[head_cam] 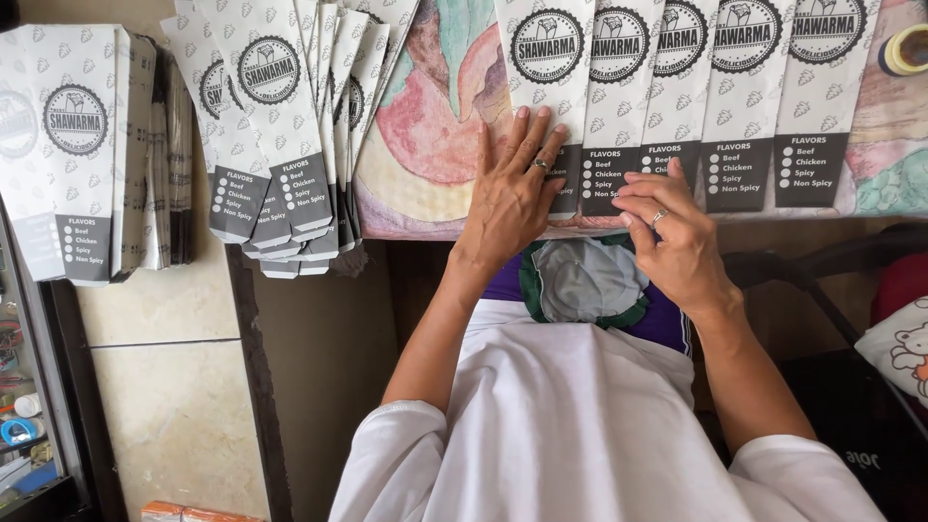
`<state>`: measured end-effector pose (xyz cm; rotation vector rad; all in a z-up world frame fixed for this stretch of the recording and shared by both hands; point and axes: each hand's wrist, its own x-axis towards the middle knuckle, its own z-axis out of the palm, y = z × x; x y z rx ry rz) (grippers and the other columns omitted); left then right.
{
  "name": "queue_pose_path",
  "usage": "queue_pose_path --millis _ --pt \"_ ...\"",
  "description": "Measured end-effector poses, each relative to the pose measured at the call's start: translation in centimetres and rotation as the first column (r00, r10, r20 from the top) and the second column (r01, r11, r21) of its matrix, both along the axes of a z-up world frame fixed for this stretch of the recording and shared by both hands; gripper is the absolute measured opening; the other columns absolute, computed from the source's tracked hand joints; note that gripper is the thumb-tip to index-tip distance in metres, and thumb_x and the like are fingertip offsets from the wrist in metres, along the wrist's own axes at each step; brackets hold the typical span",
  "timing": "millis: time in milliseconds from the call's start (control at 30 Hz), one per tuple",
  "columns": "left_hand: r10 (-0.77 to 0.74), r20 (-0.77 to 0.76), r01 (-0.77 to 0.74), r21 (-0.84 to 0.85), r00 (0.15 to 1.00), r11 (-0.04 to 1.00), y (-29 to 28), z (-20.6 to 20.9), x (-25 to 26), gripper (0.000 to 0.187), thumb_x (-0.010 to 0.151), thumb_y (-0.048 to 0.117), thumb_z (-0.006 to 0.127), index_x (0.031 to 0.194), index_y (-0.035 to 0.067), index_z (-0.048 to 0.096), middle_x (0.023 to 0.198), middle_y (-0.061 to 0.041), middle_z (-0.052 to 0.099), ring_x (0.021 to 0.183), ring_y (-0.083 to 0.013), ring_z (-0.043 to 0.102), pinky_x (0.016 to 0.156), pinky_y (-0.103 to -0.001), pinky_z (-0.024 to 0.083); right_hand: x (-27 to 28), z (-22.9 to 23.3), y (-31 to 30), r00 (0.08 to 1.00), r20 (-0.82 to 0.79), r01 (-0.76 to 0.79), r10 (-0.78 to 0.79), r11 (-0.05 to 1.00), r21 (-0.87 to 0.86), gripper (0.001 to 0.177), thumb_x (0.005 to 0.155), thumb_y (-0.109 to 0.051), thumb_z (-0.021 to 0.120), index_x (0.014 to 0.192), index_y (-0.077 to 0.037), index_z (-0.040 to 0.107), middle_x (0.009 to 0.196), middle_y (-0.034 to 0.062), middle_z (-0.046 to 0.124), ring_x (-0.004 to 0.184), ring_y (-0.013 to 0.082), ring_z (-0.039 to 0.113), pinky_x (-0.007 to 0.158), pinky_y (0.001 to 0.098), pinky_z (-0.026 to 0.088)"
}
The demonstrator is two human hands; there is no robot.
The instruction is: Arranging paper packaging sleeves and marking the 'Beef' flavor option using a squeeze bottle dispenser.
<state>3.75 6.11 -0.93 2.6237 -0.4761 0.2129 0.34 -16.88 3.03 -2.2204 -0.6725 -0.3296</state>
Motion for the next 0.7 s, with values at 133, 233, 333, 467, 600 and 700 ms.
queue_pose_path --millis 133,233,333,467,600,700 --pt "-0.007 0.023 0.007 -0.002 1.000 1.000 0.5 0.8 -0.4 0.063 0.103 0.035 0.064 0.160 0.016 0.043 0.170 -0.010 0.030 0.160 -0.0290 0.020 0.129 -0.064 0.004 0.2 0.3 -0.2 0.999 -0.026 -0.027 0.027 0.999 -0.021 0.012 0.096 0.008 0.073 0.108 0.006 0.075 0.113 0.0150 0.071 0.125 0.0340 0.067 0.131 0.0482 0.024" --pt "-0.028 0.013 0.026 0.170 1.000 0.985 0.5 1.4 -1.0 0.061 0.114 0.030 0.061 0.165 0.018 0.030 0.173 -0.008 0.017 0.164 -0.0355 0.014 0.135 -0.063 0.016 0.4 0.7 -0.2 0.995 0.029 -0.097 0.099 0.994 -0.052 0.013 0.094 0.022 0.072 0.103 0.013 0.073 0.107 0.0207 0.068 0.114 0.0376 0.068 0.129 0.0591 0.032" --pt "0.052 0.234 0.005 -0.236 0.971 0.972 0.5 0.6 -2.3 0.044 0.105 0.031 0.065 0.144 0.010 0.058 0.162 -0.015 0.040 0.156 -0.0380 0.031 0.127 -0.066 0.020 0.1 -0.1 -0.6 0.999 -0.011 -0.041 0.041 0.996 -0.073 0.014 0.096 0.008 0.073 0.111 0.006 0.074 0.116 0.0166 0.071 0.124 0.0352 0.066 0.131 0.0494 0.025" --pt "-0.006 0.301 0.136 -0.414 0.954 0.900 1.7 1.5 -4.5 0.026 0.091 0.016 0.081 0.114 0.006 0.073 0.130 -0.011 0.068 0.133 -0.0346 0.060 0.121 -0.057 0.034 0.2 0.1 -0.6 0.999 0.001 -0.047 0.048 0.995 -0.090 0.011 0.096 0.009 0.073 0.107 0.007 0.075 0.111 0.0163 0.071 0.123 0.0345 0.067 0.131 0.0489 0.026" --pt "-0.020 0.274 0.139 -0.422 0.961 0.896 1.7 0.9 -5.4 0.020 0.090 0.011 0.080 0.108 0.003 0.075 0.126 -0.011 0.072 0.130 -0.0326 0.063 0.119 -0.054 0.040 0.4 0.3 -0.6 0.998 0.022 -0.052 0.055 0.994 -0.095 0.011 0.095 0.013 0.074 0.105 0.008 0.075 0.110 0.0170 0.071 0.123 0.0359 0.067 0.132 0.0503 0.026" --pt "-0.004 0.309 0.144 -0.430 0.951 0.891 1.4 0.6 -5.4 0.015 0.091 0.008 0.079 0.105 0.002 0.076 0.123 -0.012 0.073 0.126 -0.0339 0.065 0.116 -0.052 0.046 0.4 1.4 0.4 0.997 0.051 -0.053 0.057 0.996 -0.071 0.015 0.094 0.016 0.070 0.106 0.008 0.075 0.115 0.0182 0.069 0.126 0.0384 0.065 0.131 0.0528 0.026"
